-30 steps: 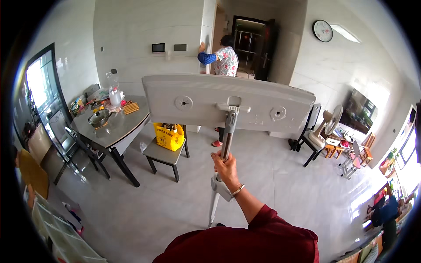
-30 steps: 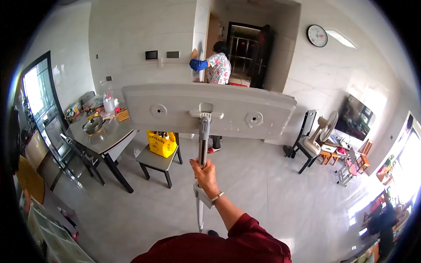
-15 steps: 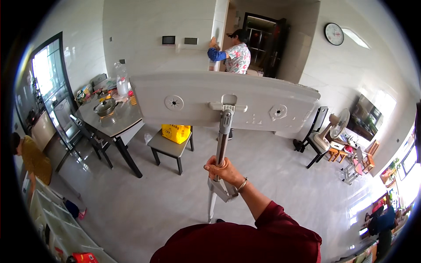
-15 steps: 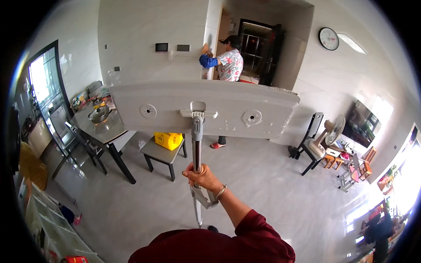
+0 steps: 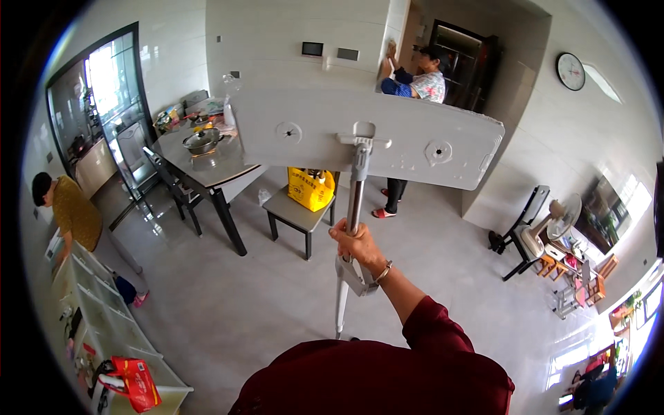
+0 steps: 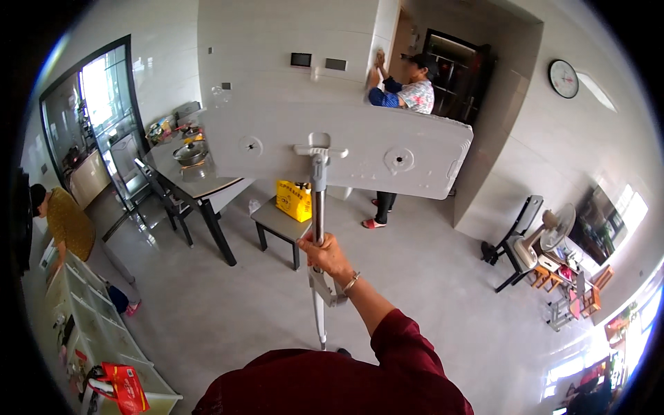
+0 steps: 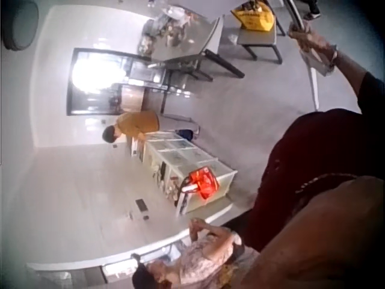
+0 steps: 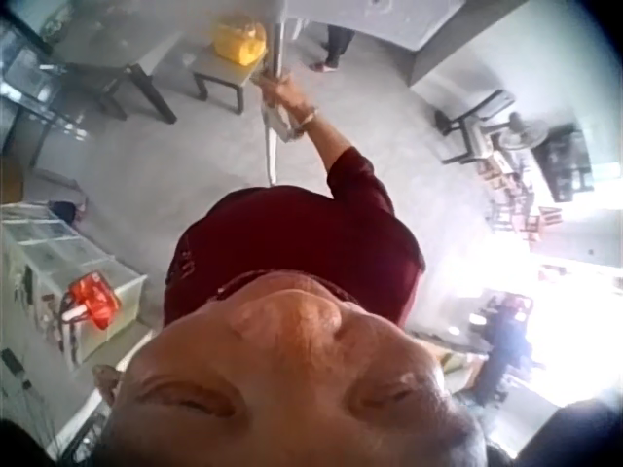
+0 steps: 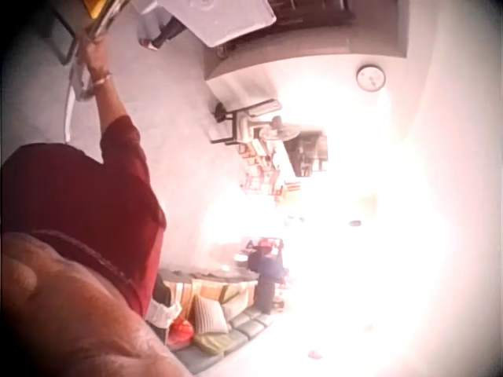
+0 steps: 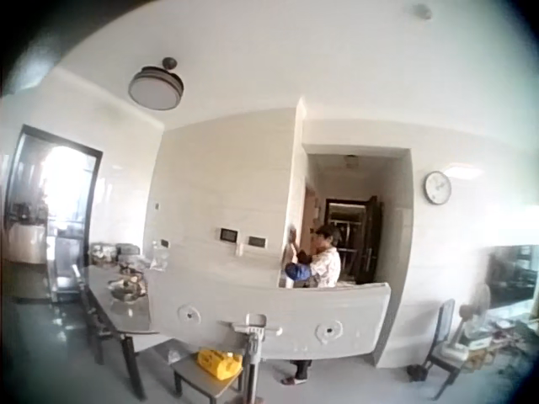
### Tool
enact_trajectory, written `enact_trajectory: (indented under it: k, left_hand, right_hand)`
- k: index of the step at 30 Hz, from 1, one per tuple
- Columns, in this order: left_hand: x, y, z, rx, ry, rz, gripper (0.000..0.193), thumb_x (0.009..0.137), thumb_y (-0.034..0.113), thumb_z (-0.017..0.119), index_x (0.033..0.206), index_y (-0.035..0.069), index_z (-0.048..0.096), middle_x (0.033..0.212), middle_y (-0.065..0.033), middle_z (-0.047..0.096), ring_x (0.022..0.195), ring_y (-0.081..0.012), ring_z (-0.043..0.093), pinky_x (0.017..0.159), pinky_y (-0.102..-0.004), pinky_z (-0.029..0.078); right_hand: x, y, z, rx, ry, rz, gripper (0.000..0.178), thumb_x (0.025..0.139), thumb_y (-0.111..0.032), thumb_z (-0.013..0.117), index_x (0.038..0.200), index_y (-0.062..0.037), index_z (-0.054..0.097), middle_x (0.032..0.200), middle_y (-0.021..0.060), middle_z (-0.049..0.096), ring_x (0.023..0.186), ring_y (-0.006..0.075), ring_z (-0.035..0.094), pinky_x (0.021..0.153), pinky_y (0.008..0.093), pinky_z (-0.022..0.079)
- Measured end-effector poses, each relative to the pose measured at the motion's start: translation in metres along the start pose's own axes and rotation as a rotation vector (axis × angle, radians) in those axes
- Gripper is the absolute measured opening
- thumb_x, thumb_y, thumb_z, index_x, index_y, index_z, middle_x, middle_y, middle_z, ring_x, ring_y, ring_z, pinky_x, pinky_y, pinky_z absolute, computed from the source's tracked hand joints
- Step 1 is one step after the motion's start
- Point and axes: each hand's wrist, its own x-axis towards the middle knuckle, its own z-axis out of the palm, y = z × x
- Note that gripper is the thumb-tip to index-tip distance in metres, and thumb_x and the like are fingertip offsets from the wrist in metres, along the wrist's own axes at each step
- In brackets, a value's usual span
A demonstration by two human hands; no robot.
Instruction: The person assembles a flat mop by connecting the mop handle sections together and attaching the mop head plate onto the pole by hand.
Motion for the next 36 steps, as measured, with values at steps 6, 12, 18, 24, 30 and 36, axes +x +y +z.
enact_trajectory:
  k: [6,12,18,24,30,36]
  left_hand:
    - [-0.112,0.171,-0.184,-0.54,0.644,0.62,0.026,0.086,0.029,0.059,0.086,0.004,0.065,0.08,-0.0112,0.066,0.073,-0.0218,0.063,0.065,-0.0335,0.049]
    - [-0.238,0.355,-0.315,-0.921,0.551,1.445,0.045,0.088,0.011,0.058,0.128,0.001,0.04,0.12,-0.0107,0.052,0.113,-0.018,0.051,0.096,-0.0319,0.04]
    - [-0.245,0.409,-0.342,-0.892,0.494,1.384,0.033,0.093,0.016,0.052,0.12,0.0,0.044,0.107,-0.009,0.058,0.1,-0.0153,0.056,0.088,-0.0279,0.043]
    - [-0.223,0.432,-0.346,-0.947,0.571,1.425,0.02,0.095,0.015,0.05,0.109,0.001,0.048,0.086,-0.0076,0.06,0.083,-0.0158,0.06,0.08,-0.0286,0.047]
    - [-0.21,0.437,-0.347,-0.911,0.546,1.452,0.021,0.094,0.016,0.05,0.108,0.001,0.049,0.086,-0.008,0.06,0.082,-0.0169,0.06,0.08,-0.0296,0.048]
    - [-0.211,0.449,-0.346,-0.874,0.54,1.434,0.021,0.094,0.016,0.05,0.108,0.001,0.049,0.087,-0.0084,0.06,0.083,-0.0172,0.061,0.08,-0.0301,0.048]
  right_hand:
    - [0.011,0.018,0.022,0.04,-0.262,-0.03,0.022,0.084,-0.024,0.068,0.081,-0.0045,0.058,0.057,-0.0002,0.053,0.049,0.0083,0.053,0.045,0.0231,0.041]
    - [0.012,0.011,0.028,0.043,-0.401,-0.019,0.019,0.082,-0.02,0.067,0.081,-0.0038,0.057,0.06,0.0018,0.055,0.052,0.0091,0.054,0.046,0.0235,0.042]
    - [0.025,0.017,0.011,-0.046,-0.39,-0.198,0.031,0.078,-0.022,0.071,0.095,-0.0002,0.056,0.085,0.0065,0.06,0.081,0.0141,0.058,0.067,0.0282,0.048]
    - [0.038,0.035,-0.084,0.318,-0.139,0.072,0.035,0.082,-0.022,0.066,0.111,-0.0036,0.06,0.101,0.0042,0.061,0.09,0.0119,0.056,0.085,0.0326,0.045]
    - [0.057,-0.01,-0.111,0.567,0.281,-0.176,0.026,0.085,-0.02,0.064,0.107,-0.0059,0.061,0.099,-0.0005,0.06,0.092,0.0106,0.054,0.078,0.031,0.043]
    - [0.081,-0.037,-0.103,0.243,0.151,-0.385,0.017,0.086,-0.02,0.064,0.093,-0.0053,0.064,0.085,-0.0003,0.063,0.078,0.0089,0.055,0.071,0.0233,0.04]
